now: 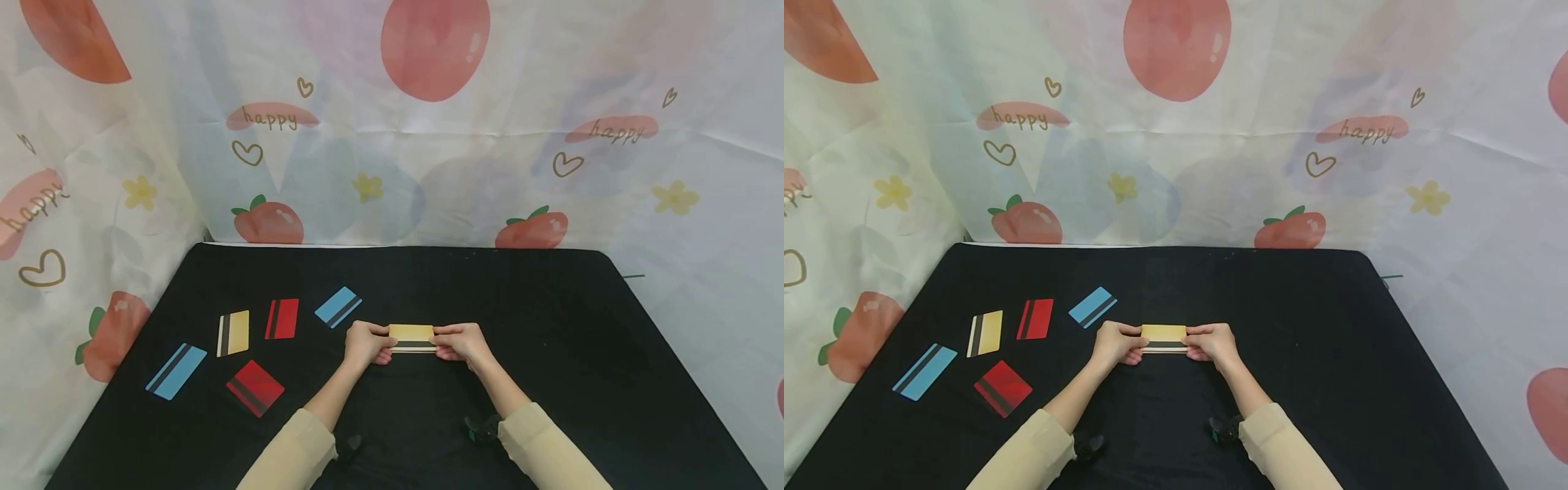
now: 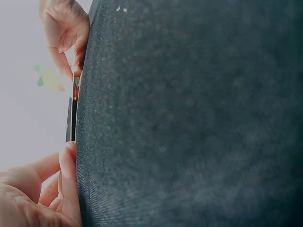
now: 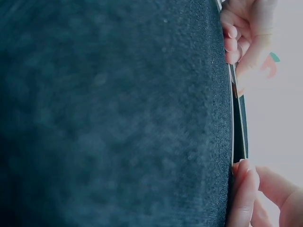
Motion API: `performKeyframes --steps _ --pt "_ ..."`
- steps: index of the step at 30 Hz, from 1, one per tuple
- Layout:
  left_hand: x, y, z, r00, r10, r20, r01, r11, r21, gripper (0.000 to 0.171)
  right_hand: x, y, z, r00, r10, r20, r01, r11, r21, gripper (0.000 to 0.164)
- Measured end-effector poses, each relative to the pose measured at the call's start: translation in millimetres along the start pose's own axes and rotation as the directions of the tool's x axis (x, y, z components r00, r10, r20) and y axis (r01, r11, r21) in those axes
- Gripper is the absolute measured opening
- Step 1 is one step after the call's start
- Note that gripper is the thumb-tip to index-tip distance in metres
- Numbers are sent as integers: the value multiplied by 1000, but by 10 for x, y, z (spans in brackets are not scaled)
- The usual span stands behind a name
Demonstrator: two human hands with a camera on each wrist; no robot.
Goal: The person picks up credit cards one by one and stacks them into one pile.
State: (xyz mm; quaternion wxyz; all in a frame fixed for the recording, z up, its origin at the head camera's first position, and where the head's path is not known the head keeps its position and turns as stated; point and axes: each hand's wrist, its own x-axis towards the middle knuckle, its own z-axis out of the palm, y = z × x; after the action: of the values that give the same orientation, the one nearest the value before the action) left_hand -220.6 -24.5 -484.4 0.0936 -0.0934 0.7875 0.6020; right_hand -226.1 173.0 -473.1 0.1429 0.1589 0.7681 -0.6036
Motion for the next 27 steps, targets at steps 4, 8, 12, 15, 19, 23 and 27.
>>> performKeyframes --steps 4,8,12,15,19,23,27 --pt "1 1 7 1000 1 -8 -1 1000 11 30 -3 -5 5 1000 -4 -9 4 1000 0 29" --pt "3 -5 10 1000 7 -15 -7 1000 20 30 -5 -4 4 1000 -6 -7 6 1000 -10 29" --pt "-1 -9 8 1000 13 -20 -13 1000 23 29 -18 -7 -2 1000 -15 -8 14 999 -32 29" --pt "-5 -12 8 1000 17 -26 -17 1000 21 29 -45 -25 -1 1000 -21 -16 21 999 -43 28" --pt "-10 -16 9 999 24 -37 -23 1000 21 29 -52 -25 6 1000 -20 -23 19 999 -44 27" --pt "-10 -22 9 999 25 -44 -24 999 23 29 -23 3 4 1000 -10 -23 9 999 -39 29" --pt "-6 -27 7 999 12 -42 -11 1000 16 30 -7 23 -7 1000 2 -16 -3 1000 -19 30"
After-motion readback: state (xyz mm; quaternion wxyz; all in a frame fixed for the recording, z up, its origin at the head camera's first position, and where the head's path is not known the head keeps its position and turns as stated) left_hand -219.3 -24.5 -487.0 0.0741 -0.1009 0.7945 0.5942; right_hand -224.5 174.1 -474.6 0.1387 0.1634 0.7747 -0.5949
